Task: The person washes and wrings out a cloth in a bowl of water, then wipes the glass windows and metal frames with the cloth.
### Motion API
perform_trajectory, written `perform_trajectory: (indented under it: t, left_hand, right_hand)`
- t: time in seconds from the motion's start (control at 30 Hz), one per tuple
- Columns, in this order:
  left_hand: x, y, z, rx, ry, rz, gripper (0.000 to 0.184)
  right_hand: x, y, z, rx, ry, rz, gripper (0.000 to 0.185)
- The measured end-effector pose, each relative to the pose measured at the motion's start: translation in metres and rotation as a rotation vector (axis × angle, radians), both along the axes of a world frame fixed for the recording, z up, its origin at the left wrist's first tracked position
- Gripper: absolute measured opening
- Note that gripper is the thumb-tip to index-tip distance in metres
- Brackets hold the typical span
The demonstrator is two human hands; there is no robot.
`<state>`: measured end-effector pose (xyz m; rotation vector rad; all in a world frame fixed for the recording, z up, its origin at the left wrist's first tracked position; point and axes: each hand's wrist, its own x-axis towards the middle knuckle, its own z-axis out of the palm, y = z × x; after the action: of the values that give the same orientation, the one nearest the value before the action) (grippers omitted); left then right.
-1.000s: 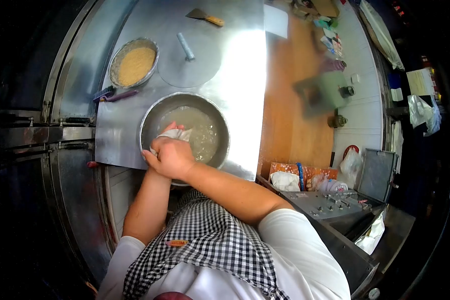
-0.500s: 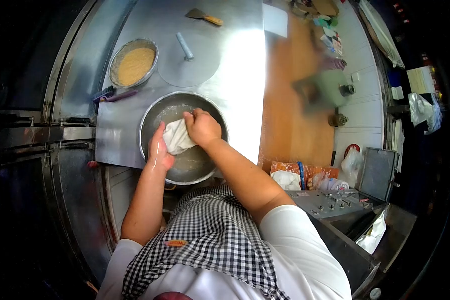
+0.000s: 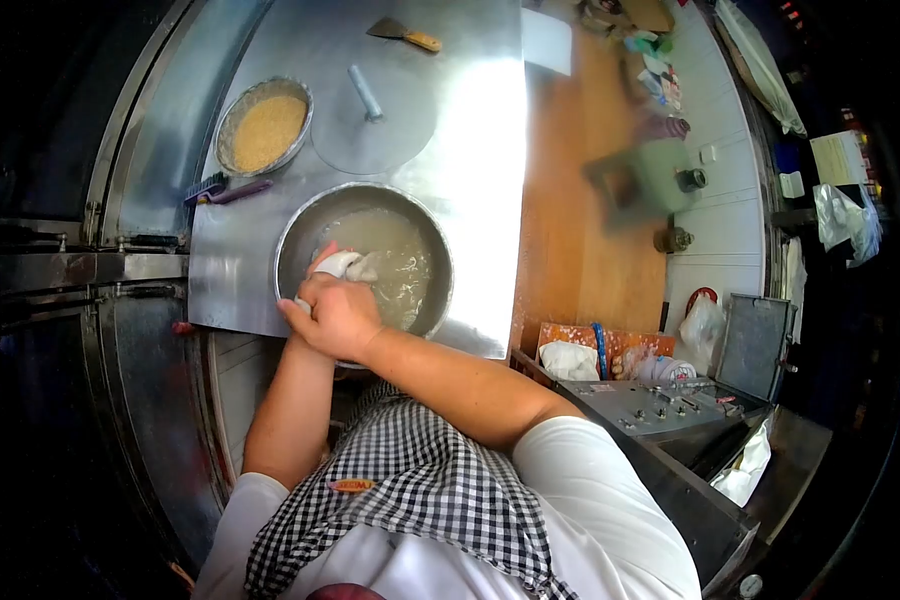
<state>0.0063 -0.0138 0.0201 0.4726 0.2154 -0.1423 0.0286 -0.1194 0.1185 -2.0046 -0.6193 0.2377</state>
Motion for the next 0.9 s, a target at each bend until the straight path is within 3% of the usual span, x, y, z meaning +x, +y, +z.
perform_trajectory:
  t: [0.07, 0.13, 0.2, 0.27, 0.4, 0.53, 0.57, 0.63, 0.73, 0.9]
  left_hand:
    - [0.005, 0.013, -0.084, -0.274, 0.035, -0.131, 0.042]
    - [0.01, -0.008, -0.067, -0.266, 0.032, -0.06, 0.044]
    - [0.019, -0.03, 0.037, 0.008, 0.534, -0.054, 0.045]
    - [0.024, -0.027, 0.021, 0.13, 0.557, -0.015, 0.044]
    - [0.025, -0.013, 0.044, 0.436, 0.558, 0.046, 0.041]
    - [0.028, -0.001, 0.055, 0.531, 0.428, -0.033, 0.036]
    - [0.028, 0.003, 0.052, 0.564, 0.408, -0.075, 0.036]
    - [0.029, 0.008, 0.06, 0.623, 0.397, -0.161, 0.038]
    - [0.027, 0.017, 0.058, 1.073, 0.359, -0.115, 0.042]
    - [0.016, 0.034, 0.034, 1.381, 0.384, 0.033, 0.052]
  right_hand:
    - [0.006, -0.004, -0.016, -0.047, -0.121, -0.038, 0.036]
    - [0.018, -0.008, -0.043, -0.046, -0.173, -0.146, 0.037]
    - [0.031, -0.022, -0.042, -0.191, -0.014, -0.148, 0.039]
    - [0.043, -0.027, -0.043, -0.229, 0.033, -0.211, 0.042]
    - [0.064, -0.047, -0.045, -0.272, 0.362, -0.25, 0.045]
    - [0.056, -0.046, -0.076, 0.146, 0.489, -0.147, 0.047]
    - [0.057, -0.052, -0.076, 0.188, 0.606, -0.015, 0.041]
    - [0.057, -0.058, -0.053, 0.041, 0.585, -0.028, 0.04]
    - [0.057, -0.063, -0.049, 0.029, 0.611, -0.176, 0.037]
    - [0.062, -0.07, -0.047, -0.179, 0.432, -0.3, 0.038]
